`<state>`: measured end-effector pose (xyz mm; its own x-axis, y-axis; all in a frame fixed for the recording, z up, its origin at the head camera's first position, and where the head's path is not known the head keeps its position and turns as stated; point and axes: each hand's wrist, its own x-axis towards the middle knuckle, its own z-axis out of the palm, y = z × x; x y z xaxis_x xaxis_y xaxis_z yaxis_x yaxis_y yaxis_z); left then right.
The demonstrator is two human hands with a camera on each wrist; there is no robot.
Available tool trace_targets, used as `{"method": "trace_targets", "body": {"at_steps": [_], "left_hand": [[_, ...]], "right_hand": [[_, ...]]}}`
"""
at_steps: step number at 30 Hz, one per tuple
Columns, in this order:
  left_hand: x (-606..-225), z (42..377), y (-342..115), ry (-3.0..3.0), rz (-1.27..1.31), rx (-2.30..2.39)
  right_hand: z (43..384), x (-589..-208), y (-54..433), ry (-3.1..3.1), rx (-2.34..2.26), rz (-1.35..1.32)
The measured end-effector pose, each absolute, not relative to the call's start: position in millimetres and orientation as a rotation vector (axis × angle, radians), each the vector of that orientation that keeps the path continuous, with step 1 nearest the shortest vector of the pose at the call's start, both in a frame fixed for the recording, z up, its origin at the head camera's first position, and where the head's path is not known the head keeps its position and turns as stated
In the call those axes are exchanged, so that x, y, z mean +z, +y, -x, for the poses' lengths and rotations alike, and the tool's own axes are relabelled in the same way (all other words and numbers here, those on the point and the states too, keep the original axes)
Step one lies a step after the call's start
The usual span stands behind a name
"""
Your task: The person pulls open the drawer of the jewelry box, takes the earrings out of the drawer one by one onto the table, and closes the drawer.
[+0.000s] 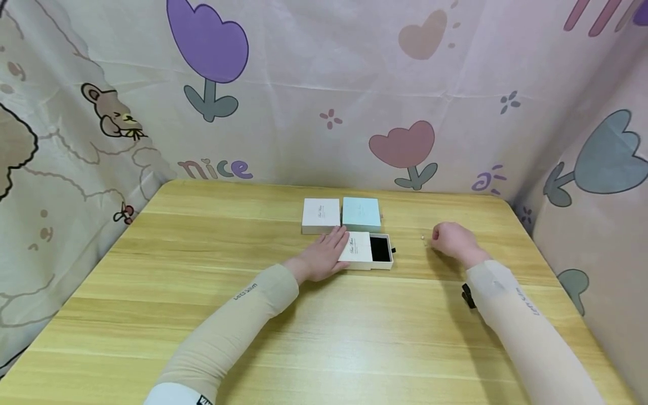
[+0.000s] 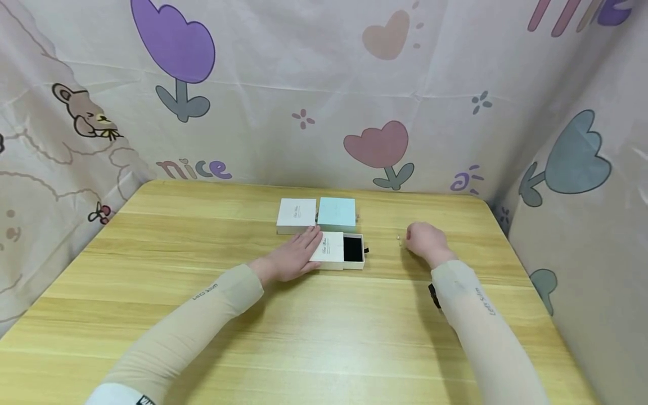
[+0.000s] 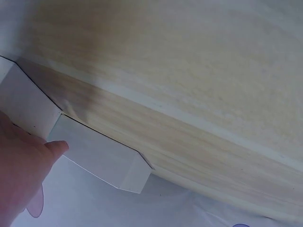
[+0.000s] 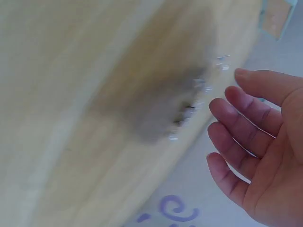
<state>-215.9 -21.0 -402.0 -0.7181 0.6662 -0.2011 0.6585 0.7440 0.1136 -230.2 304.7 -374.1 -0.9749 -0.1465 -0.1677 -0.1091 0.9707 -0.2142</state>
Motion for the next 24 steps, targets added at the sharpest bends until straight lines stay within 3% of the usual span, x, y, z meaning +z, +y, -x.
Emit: {"method": "trace_targets", "body": {"at_steps": [12, 24], "left_hand": [[-402, 212, -23, 2.704, -1.072, 0.07], [-407, 216, -33, 2.678, -0.993, 0.489]], "right_hand": [[214, -367, 247, 2.687, -0.461, 0.659], [211, -379, 231, 2.688, -0.465, 0.638]]}}
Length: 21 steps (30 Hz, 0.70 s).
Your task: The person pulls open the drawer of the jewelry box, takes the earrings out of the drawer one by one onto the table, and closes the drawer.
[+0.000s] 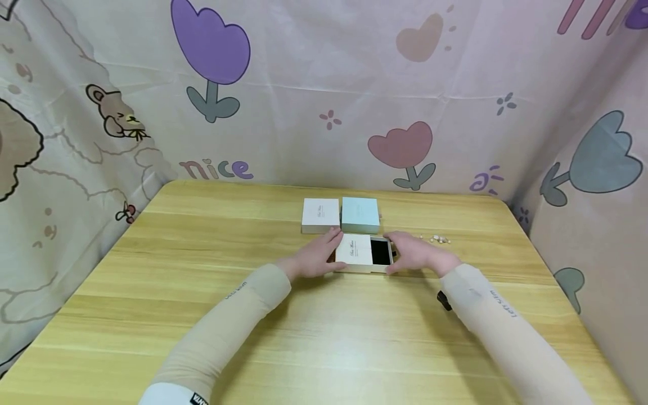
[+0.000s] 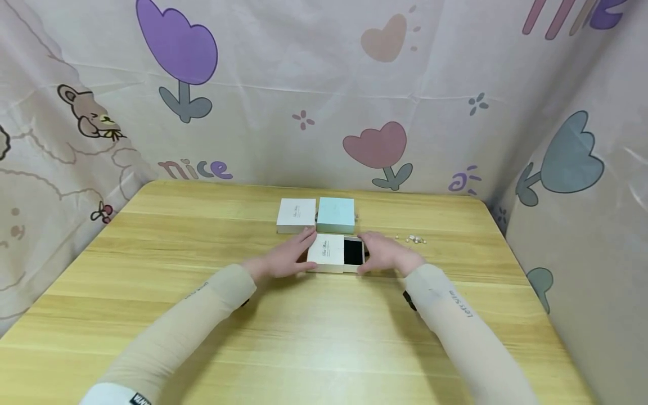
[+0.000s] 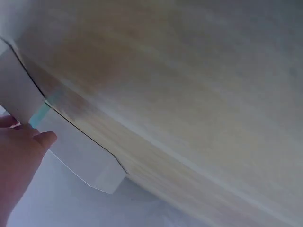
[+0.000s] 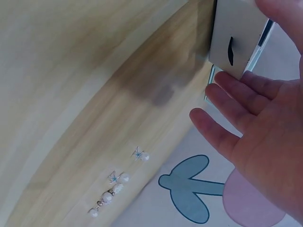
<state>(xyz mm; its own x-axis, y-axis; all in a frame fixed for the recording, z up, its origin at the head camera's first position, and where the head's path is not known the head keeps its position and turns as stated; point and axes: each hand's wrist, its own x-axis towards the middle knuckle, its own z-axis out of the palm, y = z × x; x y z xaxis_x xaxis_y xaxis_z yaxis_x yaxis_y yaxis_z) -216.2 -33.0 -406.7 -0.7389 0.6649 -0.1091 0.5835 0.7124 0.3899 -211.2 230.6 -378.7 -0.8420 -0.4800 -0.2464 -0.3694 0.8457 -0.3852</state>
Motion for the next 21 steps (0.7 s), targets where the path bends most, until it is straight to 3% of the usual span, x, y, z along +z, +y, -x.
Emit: {"method": "trace_targets", "body": {"at_steps": [21], "left_hand": [[-402, 219, -33, 2.657, -0.953, 0.571]], "right_hand": [[211, -375, 206, 2.7, -0.518, 0.616]]}}
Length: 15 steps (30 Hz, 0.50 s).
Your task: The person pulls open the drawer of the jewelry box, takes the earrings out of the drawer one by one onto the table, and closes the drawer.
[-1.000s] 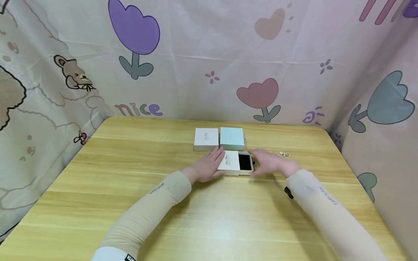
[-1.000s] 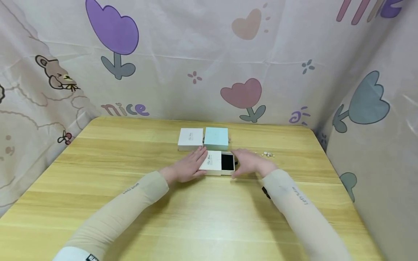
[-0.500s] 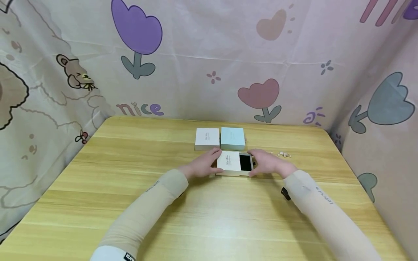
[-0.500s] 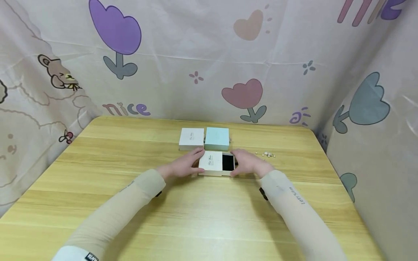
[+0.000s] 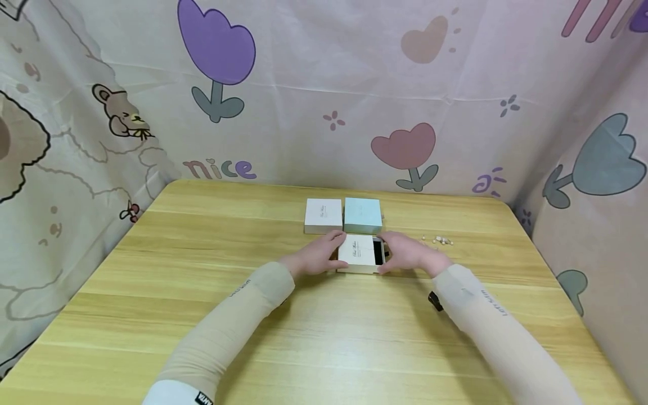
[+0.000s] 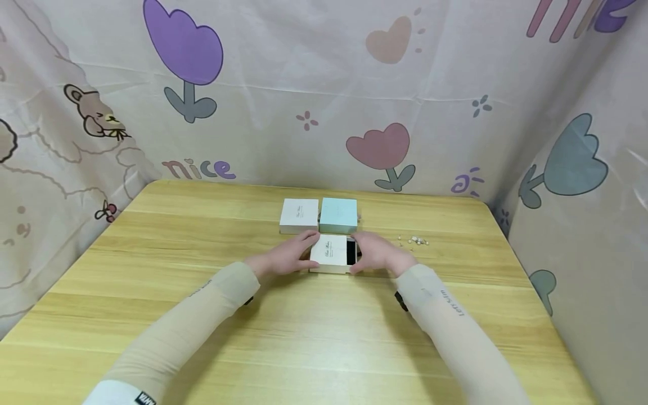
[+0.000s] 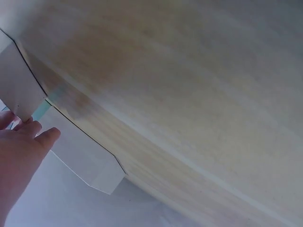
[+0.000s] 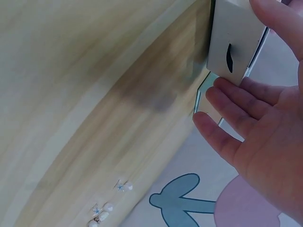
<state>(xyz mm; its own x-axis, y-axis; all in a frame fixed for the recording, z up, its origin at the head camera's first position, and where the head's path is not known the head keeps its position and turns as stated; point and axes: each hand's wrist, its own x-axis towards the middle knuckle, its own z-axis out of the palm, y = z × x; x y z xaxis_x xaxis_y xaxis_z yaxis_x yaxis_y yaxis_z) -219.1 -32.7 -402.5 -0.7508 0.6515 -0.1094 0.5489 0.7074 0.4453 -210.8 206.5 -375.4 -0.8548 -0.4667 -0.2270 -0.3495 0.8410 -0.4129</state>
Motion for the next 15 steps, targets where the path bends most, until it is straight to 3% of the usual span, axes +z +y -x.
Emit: {"method": "trace_targets", "body": {"at_steps": [15], "left_hand": [[-404, 219, -33, 2.68, -0.988, 0.544]], "right_hand": [[211, -381, 193, 2.684, -0.595, 0.638]]}}
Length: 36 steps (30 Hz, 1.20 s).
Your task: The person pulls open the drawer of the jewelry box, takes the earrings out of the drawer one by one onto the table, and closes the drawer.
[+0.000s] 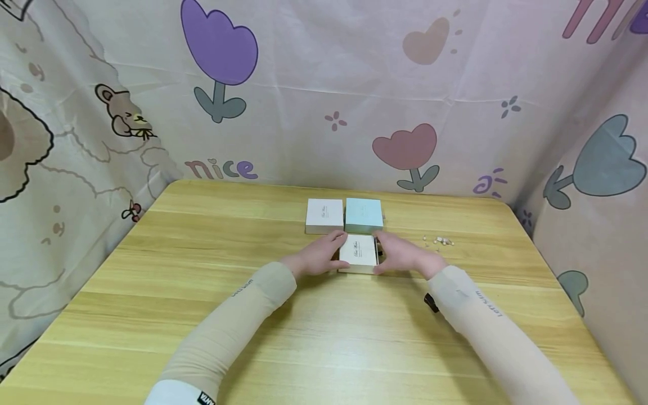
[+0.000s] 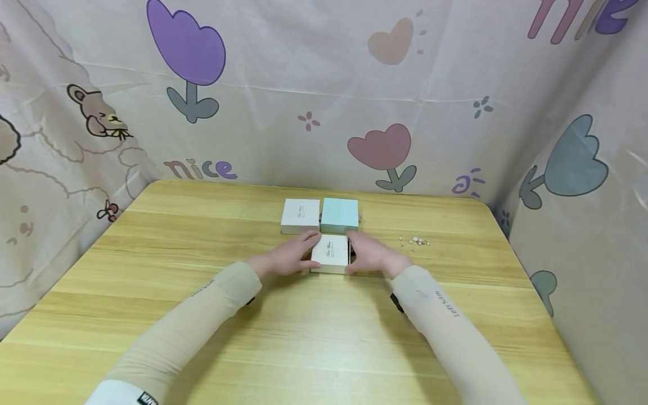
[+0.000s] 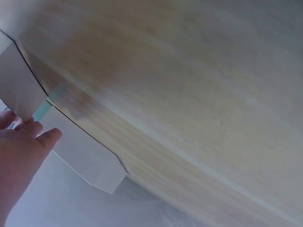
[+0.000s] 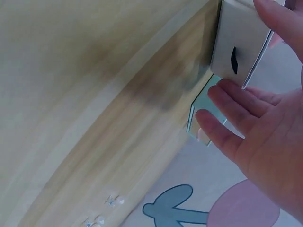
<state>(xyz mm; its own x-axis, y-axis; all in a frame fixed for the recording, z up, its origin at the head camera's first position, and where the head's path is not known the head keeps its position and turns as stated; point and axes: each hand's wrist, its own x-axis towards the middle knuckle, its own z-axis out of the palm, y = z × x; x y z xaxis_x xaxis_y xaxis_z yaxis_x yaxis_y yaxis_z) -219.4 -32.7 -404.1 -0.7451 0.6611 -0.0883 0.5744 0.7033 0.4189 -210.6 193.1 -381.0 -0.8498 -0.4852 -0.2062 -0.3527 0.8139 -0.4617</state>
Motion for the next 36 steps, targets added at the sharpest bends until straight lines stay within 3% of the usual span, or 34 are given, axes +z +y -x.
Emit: {"method": "trace_targets", "body": {"at_steps": [36], "left_hand": [[-404, 219, -46, 2.739, -0.948, 0.461]], "right_hand": [[216, -381, 174, 2.685, -0.507, 0.69]]}}
